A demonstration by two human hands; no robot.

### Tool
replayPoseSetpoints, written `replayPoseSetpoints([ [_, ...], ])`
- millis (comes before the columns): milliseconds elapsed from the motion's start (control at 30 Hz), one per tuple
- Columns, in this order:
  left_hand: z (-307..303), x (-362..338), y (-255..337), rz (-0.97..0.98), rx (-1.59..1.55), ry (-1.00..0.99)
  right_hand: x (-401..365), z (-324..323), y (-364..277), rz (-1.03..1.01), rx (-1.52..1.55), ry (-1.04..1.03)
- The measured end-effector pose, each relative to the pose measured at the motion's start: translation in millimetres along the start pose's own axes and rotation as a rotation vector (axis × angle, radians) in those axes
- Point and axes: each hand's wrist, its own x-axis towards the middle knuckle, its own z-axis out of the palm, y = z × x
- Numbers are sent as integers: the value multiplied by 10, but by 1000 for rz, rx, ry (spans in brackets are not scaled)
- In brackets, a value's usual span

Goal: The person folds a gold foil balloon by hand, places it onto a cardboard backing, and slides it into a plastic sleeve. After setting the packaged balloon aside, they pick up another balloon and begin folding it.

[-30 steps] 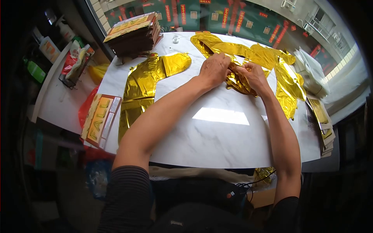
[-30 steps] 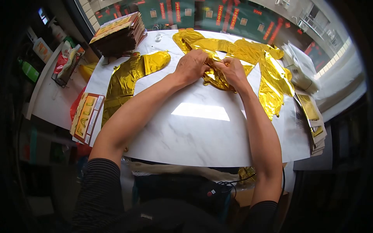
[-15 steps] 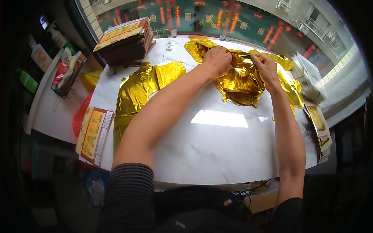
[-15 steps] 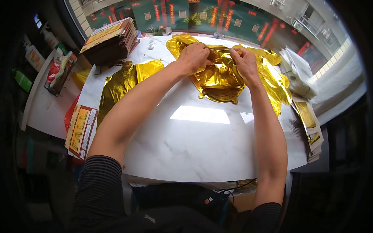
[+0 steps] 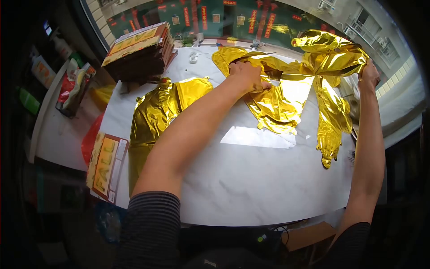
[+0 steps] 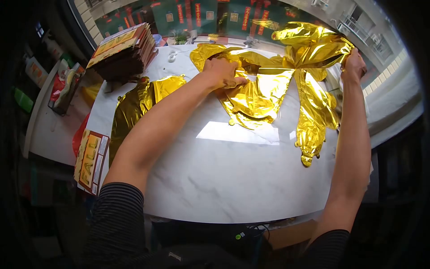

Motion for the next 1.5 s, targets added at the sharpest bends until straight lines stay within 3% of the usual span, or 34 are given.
replayPoseSetpoints([
  [100,-80,69,27,-50,-11,-112,279,-289,-164,-113,86,68],
  [300,-48,144,17,-92,-34,-53,544,-747,-966,-124,67,295],
  [400,-47,121,34,-94,-26,6,556,-785,-1203,-110,130,257],
  [433,-61,131,25,-96,-27,11,576,-721,-1232,-111,293,178],
  [533,-33,196,-16,-170,-178,142,18,-406,-1404,-207,244,9],
  [600,-106,126,-1,-179,-186,177,-260,-273,-1513,-247,-21,-201],
  [633,-138,88,-5,-133,-191,185,-311,-192,-1507,-247,-12,-200],
  [700,-160,-21,31,-31,-176,278,-436,0,-1493,-578,211,-335],
  [733,-126,-77,79,-31,-168,281,-562,35,-1570,-580,151,-348],
  [767,-81,-134,141,86,-227,328,-695,107,-1631,-580,156,-344],
  [833,41,-228,287,284,-303,410,-874,210,-1735,-148,1362,-1324],
  [867,89,-244,347,344,-287,384,-940,199,-1801,-153,1362,-1325],
  [933,216,-310,466,319,-219,367,-984,137,-1954,-860,165,-291],
  [1067,345,-187,500,328,-340,297,-520,-194,-2116,-756,300,-194],
  [1133,218,-278,552,154,-538,359,-765,-309,-2236,-724,328,-247],
  [1233,243,-213,432,3,-797,347,-1109,-360,-2253,-708,250,-413],
  [1267,298,-192,299,-35,-872,383,-1202,-330,-2229,-605,304,-505],
  [1300,305,-150,142,-93,-1067,280,-1237,-300,-2233,-606,216,-577],
  [1400,-273,-502,-192,-285,-1152,237,-1213,-233,-2220,-596,99,-745],
  [1467,-448,-530,-509,-241,-1100,414,-1130,-239,-2181,-663,98,-768],
  [1500,-579,-566,-579,-96,-1100,454,-1153,-239,-2223,-669,104,-766],
])
